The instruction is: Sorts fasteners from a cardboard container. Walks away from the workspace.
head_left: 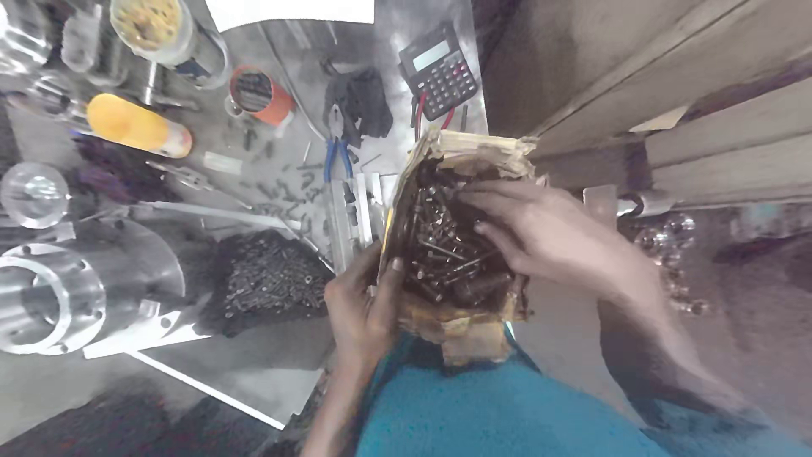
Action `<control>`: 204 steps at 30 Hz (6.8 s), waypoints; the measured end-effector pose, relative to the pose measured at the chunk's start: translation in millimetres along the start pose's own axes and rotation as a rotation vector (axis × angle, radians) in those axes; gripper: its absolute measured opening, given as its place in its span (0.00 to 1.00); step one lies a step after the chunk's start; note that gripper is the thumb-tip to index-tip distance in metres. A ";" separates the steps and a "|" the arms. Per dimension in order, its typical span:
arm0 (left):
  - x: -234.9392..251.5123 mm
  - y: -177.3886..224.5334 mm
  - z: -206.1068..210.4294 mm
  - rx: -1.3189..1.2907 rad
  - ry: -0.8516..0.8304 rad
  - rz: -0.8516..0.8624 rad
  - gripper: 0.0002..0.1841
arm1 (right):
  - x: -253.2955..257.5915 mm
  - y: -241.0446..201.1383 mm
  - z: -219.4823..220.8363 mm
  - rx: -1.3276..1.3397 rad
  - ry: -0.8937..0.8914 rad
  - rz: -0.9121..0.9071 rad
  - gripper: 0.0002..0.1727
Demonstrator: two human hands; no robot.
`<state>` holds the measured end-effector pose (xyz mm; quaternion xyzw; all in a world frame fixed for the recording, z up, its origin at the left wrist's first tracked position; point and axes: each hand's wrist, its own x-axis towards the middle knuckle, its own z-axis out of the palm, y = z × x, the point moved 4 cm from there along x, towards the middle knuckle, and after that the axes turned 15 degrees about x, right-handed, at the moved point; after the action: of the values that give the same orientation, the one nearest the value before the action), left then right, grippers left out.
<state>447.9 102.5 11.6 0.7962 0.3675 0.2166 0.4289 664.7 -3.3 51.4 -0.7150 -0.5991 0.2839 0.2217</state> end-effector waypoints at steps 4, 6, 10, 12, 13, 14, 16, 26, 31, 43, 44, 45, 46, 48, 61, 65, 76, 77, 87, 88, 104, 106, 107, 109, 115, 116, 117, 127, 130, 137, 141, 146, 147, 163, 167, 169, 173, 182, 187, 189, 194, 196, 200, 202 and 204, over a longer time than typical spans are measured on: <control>-0.1 -2.0 1.3 -0.026 0.007 -0.013 0.17 | 24.9 1.9 17.3 -0.035 -0.087 0.085 0.32; -2.2 -2.1 0.9 -0.023 0.007 -0.027 0.18 | 34.3 3.6 23.3 -0.065 -0.027 0.084 0.27; -2.4 -2.0 1.7 -0.014 -0.007 -0.029 0.18 | 38.8 9.5 29.7 -0.111 0.008 0.175 0.32; -0.9 -0.6 1.8 -0.016 -0.010 -0.016 0.18 | 40.5 11.2 28.5 -0.118 -0.025 0.199 0.33; -0.4 0.1 1.6 -0.014 -0.012 -0.008 0.18 | 40.9 11.7 28.2 -0.112 -0.043 0.201 0.34; -0.3 0.6 1.5 -0.012 -0.012 -0.003 0.17 | 41.1 12.2 28.1 -0.109 -0.058 0.196 0.34; -0.1 1.2 1.3 -0.001 -0.015 0.005 0.18 | 40.9 11.9 28.3 -0.126 -0.074 0.195 0.33; 0.2 2.3 2.6 -0.034 -0.002 -0.016 0.19 | 25.5 8.5 29.8 -0.062 -0.162 -0.094 0.31; 4.2 3.1 2.4 -0.058 -0.005 -0.035 0.17 | 6.9 -9.4 35.4 0.111 -0.105 -0.377 0.21; 6.3 2.0 1.6 -0.061 -0.025 -0.038 0.18 | -27.0 -7.8 -0.1 0.088 -0.203 -0.281 0.14; 6.1 1.8 1.5 -0.069 -0.029 -0.041 0.18 | -26.6 -3.2 -8.5 0.062 -0.167 -0.243 0.14; 5.9 1.6 1.5 -0.074 -0.032 -0.041 0.19 | -26.3 -0.1 -15.7 0.051 -0.145 -0.201 0.16; 5.8 1.2 1.4 -0.071 -0.033 -0.037 0.19 | -25.8 1.7 -20.6 0.046 -0.129 -0.176 0.18; 5.5 0.2 1.0 -0.068 -0.039 -0.026 0.19 | -25.2 2.7 -22.6 0.049 -0.109 -0.159 0.20; 5.3 -4.3 1.5 -0.097 -0.028 -0.025 0.18 | 0.9 7.6 -26.2 0.005 -0.066 -0.065 0.20; 4.2 -3.4 2.0 -0.106 -0.035 -0.037 0.18 | -4.4 -10.3 -6.3 -0.146 -0.247 -0.103 0.36; 7.6 -1.0 -3.0 -0.008 -0.056 0.024 0.15 | 7.6 -9.1 20.1 -0.241 -0.220 0.045 0.37; 8.1 -1.4 -3.7 -0.014 -0.061 0.033 0.14 | 10.2 -3.8 15.4 -0.214 -0.188 0.059 0.30; 8.2 -3.4 -3.5 -0.001 -0.061 0.037 0.17 | 26.3 9.4 -3.5 -0.295 -0.043 0.102 0.08; 8.2 -2.8 -3.4 0.005 -0.060 0.036 0.17 | 25.8 7.8 -2.6 -0.301 -0.008 0.120 0.09; 7.4 -3.1 -5.2 0.000 -0.077 0.039 0.16 | 16.5 -17.4 30.3 -0.077 -0.101 -0.037 0.34; 8.7 -3.6 -6.2 -0.001 -0.073 0.044 0.14 | 25.6 -12.8 27.8 -0.079 -0.152 0.019 0.36; 9.4 -3.3 -6.5 0.007 -0.073 0.046 0.14 | 30.7 -11.4 22.8 -0.090 -0.157 0.038 0.36; 8.1 -0.7 -7.5 0.026 -0.093 0.036 0.14 | 37.2 -6.6 14.7 -0.137 -0.147 0.074 0.37; 8.2 -0.9 -6.3 0.045 -0.082 0.034 0.15 | 31.8 -0.9 -0.7 -0.194 0.165 0.021 0.19; 7.7 -1.1 -6.2 0.055 -0.082 0.032 0.15 | 27.4 -2.2 -4.0 -0.187 0.224 -0.013 0.16; 8.0 -0.9 -5.9 0.061 -0.081 0.030 0.16 | 22.8 -3.3 -7.5 -0.190 0.264 -0.040 0.13; 9.6 -0.4 -6.0 0.033 -0.106 0.024 0.14 | 2.5 -4.1 9.7 -0.299 -0.032 0.132 0.22; 9.4 -0.2 -5.8 0.035 -0.107 0.035 0.14 | 12.6 8.0 -7.9 -0.292 0.199 0.163 0.21; 10.4 -1.8 -4.2 -0.006 -0.086 0.052 0.13 | -4.4 -7.6 28.9 -0.241 -0.188 -0.031 0.03; 9.8 -0.9 -4.3 0.013 -0.094 0.042 0.14 | 0.3 -11.0 31.1 -0.383 -0.324 0.113 0.07; 8.7 -3.3 -3.7 -0.021 -0.060 0.033 0.14 | 6.1 -8.9 27.9 -0.339 -0.431 0.159 0.06; 9.3 -3.2 -3.9 -0.009 -0.056 0.035 0.14 | 7.3 -8.1 28.2 -0.332 -0.429 0.175 0.07; 12.9 -1.8 -4.7 0.031 -0.089 0.038 0.16 | -3.0 -13.6 38.0 -0.193 -0.214 0.164 0.06; 14.2 -2.2 -4.2 -0.013 -0.095 0.040 0.15 | 3.9 -16.2 36.5 -0.153 -0.338 0.266 0.09; 14.9 -2.7 -3.8 0.003 -0.092 0.039 0.16 | 6.6 -18.3 37.2 -0.149 -0.391 0.323 0.12; 15.4 -2.4 -4.0 0.030 -0.091 0.024 0.15 | 4.8 -16.3 42.1 -0.163 -0.335 0.330 0.10; 14.4 4.6 -5.7 0.050 -0.137 -0.066 0.18 | -0.7 -2.7 9.9 0.751 -0.035 -0.102 0.09; 0.8 11.7 -11.7 0.310 -0.015 0.059 0.19 | -3.3 -1.7 2.5 0.987 0.043 -0.234 0.08; -11.1 12.1 -9.4 0.329 0.076 0.097 0.21 | -2.0 -2.2 1.4 1.041 0.092 -0.286 0.08; -35.4 16.6 -15.2 0.358 0.192 0.063 0.20 | 4.5 -8.4 3.6 1.058 0.220 -0.326 0.10; -39.4 16.1 -18.9 0.353 0.195 0.051 0.19 | 6.8 -12.1 6.4 1.072 0.223 -0.344 0.10; -39.0 20.0 -21.3 0.363 0.164 0.054 0.18 | 8.7 -18.1 11.8 1.088 0.208 -0.370 0.10; -35.1 22.4 -22.1 0.400 0.146 0.037 0.21 | 9.5 -19.3 12.9 1.075 0.205 -0.382 0.09; -33.1 23.8 -23.2 0.419 0.117 -0.006 0.22 | 9.3 -20.6 13.9 1.064 0.206 -0.388 0.09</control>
<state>421.0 80.5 43.2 0.8529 0.4314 0.1800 0.2326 641.4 9.3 53.3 -0.4061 -0.4694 0.4294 0.6560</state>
